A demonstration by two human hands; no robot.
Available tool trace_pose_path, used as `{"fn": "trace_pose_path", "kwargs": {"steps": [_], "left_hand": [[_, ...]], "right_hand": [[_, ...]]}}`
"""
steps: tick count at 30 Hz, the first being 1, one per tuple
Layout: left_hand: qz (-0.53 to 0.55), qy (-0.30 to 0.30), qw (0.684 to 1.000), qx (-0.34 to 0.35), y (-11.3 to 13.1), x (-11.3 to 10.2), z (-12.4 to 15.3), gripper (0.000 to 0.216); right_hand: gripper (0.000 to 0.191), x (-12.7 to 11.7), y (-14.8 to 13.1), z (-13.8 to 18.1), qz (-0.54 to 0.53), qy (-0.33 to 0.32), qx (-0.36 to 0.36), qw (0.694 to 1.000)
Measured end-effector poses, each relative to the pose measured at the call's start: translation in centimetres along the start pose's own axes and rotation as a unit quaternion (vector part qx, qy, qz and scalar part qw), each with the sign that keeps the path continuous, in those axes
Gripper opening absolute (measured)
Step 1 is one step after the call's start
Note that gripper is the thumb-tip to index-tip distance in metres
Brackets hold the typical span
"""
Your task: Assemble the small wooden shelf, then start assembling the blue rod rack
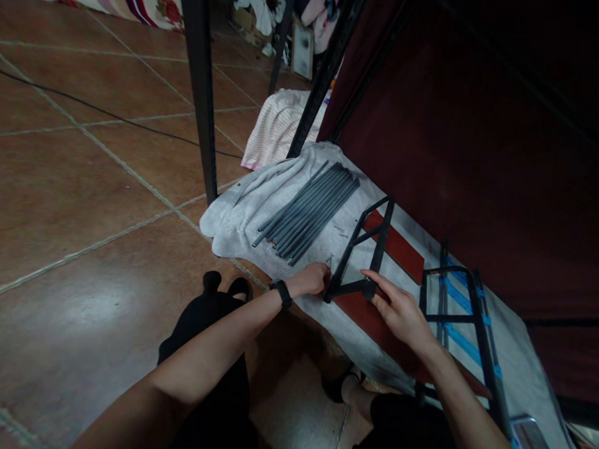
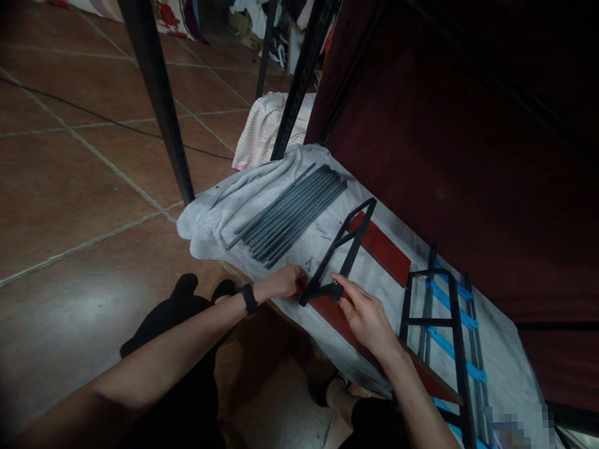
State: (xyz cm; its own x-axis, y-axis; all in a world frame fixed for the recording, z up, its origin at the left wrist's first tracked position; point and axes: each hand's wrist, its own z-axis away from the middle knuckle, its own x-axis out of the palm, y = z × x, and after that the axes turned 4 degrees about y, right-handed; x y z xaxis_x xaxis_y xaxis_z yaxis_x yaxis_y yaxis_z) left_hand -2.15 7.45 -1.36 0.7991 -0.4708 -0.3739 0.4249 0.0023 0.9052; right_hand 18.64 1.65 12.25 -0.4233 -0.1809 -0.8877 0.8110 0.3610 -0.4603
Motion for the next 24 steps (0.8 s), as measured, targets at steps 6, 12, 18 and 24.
{"fn": "trace_pose_path", "kwargs": {"steps": [6,12,18,24], "left_hand": [[0.027,0.003,1.000,0.004,-0.7,0.5,0.0,0.017],[0.007,0.008,0.999,0.037,-0.7,0.7,0.0,0.019],[-0.075,0.030,0.991,0.107,-0.6,0.7,0.5,0.014],[-0.147,0.053,0.975,0.159,-1.2,1.3,0.4,0.014]], "right_hand": [[0.051,0.0,0.4,0.0,-0.028,0.025,0.004,0.999],[0.050,0.1,0.2,0.0,-0.046,0.030,0.022,0.998],[0.051,0.4,0.1,0.0,-0.040,0.037,0.018,0.998],[0.052,0.4,0.0,0.0,-0.025,0.043,0.004,0.999]]}}
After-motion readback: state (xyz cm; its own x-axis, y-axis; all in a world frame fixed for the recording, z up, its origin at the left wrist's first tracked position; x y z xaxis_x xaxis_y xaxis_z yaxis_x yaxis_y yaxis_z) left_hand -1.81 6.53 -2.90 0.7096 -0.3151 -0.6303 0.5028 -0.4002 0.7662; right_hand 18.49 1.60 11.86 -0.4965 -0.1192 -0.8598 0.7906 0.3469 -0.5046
